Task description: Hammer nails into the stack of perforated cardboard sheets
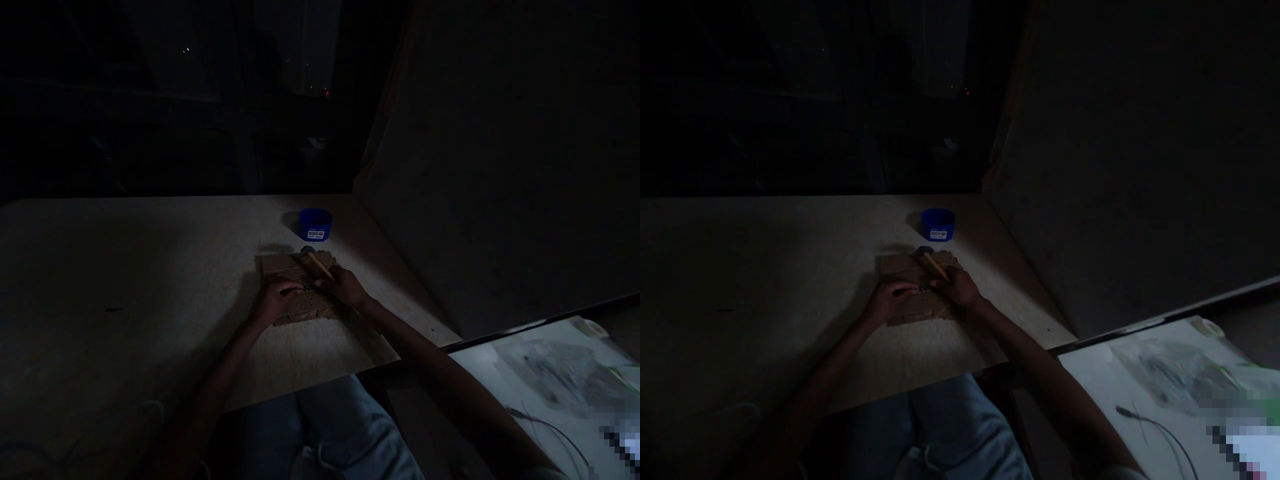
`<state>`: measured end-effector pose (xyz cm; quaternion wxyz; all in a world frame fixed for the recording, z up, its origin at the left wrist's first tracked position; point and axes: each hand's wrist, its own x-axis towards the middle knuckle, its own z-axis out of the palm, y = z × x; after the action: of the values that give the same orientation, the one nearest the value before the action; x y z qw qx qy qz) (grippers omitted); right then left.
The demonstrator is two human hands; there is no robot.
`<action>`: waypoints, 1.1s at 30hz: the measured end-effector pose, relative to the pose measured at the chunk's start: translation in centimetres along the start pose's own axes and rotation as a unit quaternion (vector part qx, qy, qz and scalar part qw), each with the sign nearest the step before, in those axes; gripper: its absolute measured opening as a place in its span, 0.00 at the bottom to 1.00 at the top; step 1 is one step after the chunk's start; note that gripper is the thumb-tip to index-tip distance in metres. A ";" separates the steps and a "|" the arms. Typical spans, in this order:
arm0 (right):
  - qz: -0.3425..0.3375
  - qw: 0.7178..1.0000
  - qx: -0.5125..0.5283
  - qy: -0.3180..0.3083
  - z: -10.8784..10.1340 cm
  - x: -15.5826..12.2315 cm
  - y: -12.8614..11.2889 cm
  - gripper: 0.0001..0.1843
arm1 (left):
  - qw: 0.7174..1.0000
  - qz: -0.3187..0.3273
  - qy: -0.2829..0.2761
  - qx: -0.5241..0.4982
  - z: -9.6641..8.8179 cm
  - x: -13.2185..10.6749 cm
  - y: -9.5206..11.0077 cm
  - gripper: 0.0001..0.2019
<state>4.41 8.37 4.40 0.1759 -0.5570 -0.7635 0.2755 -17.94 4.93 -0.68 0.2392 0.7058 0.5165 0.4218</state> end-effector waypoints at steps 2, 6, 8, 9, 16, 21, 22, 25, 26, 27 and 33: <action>0.000 1.000 0.011 -0.002 0.1 -0.1 0.2 0.20 | 1.000 0.001 0.000 -0.007 0.0 0.0 0.0 0.05; 0.006 0.999 0.044 0.002 0.2 -0.3 0.3 0.21 | 1.000 0.000 0.007 -0.009 0.3 -0.1 -0.3 0.04; 0.008 0.997 0.071 0.007 0.2 -0.4 0.2 0.21 | 1.000 -0.001 0.014 -0.006 0.5 -0.1 -0.4 0.04; 0.006 0.996 0.086 0.009 0.1 -0.4 0.1 0.22 | 1.000 0.001 0.017 -0.004 0.5 -0.2 -0.5 0.03; 0.002 0.985 0.167 0.032 -0.7 -1.6 -1.1 0.26 | 0.998 0.008 0.017 -0.052 0.8 -0.7 -0.4 0.05; 0.029 0.950 0.311 -0.007 -2.0 -6.5 -4.0 0.31 | 0.998 -0.016 0.009 -0.058 1.4 -1.1 -0.9 0.10; 0.032 0.943 0.330 -0.020 -2.2 -7.7 -4.7 0.31 | 0.998 -0.024 0.009 -0.049 1.4 -1.1 -1.0 0.10; 0.028 0.943 0.332 -0.008 -2.5 -10.3 -6.1 0.30 | 0.999 -0.047 0.020 0.001 1.2 -1.1 -0.9 0.10; 0.023 0.948 0.316 0.003 -2.5 -10.8 -6.3 0.30 | 0.998 -0.052 0.023 0.012 1.0 -1.1 -0.8 0.10; 0.017 0.956 0.293 0.011 -2.3 -11.0 -6.4 0.30 | 0.998 -0.057 0.024 0.014 0.9 -1.1 -0.7 0.10; 0.011 0.990 0.137 -0.019 0.1 -9.2 -4.8 0.25 | 0.996 -0.073 0.010 -0.056 1.1 -1.0 -0.2 0.13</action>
<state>3.69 -1.50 7.59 0.2329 -0.5305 -0.7158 0.3899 -17.22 4.21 -1.73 0.3029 0.6475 0.5447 0.4386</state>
